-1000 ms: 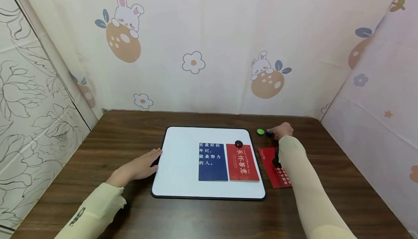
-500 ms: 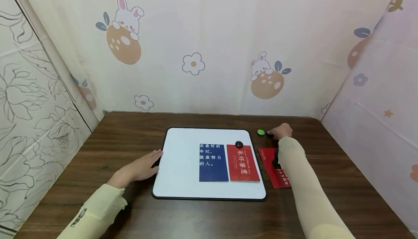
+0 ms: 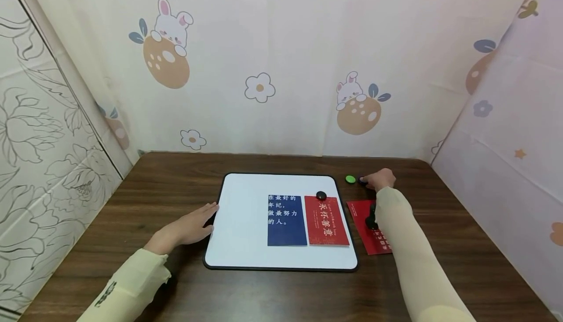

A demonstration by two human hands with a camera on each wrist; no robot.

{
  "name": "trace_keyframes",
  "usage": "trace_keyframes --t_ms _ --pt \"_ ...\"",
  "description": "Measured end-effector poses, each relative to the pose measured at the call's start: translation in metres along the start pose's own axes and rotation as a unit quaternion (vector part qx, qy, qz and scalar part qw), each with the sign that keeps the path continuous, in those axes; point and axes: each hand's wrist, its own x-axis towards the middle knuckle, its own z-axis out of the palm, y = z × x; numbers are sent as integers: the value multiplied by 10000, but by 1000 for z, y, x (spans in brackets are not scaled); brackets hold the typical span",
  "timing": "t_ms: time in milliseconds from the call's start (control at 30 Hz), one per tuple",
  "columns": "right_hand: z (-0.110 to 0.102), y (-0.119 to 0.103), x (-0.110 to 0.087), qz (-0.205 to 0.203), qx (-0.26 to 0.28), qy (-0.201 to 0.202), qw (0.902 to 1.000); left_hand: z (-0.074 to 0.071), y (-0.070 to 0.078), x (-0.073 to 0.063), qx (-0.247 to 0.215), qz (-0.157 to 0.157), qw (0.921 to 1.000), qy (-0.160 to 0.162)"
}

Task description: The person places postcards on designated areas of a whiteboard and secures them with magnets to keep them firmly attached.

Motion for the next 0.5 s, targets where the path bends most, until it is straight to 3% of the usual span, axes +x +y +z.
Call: trace_keyframes --t_ms 500 --pt "-5 -5 -9 185 396 -336 9985 -2 2 -1 -15 -7 10000 -4"
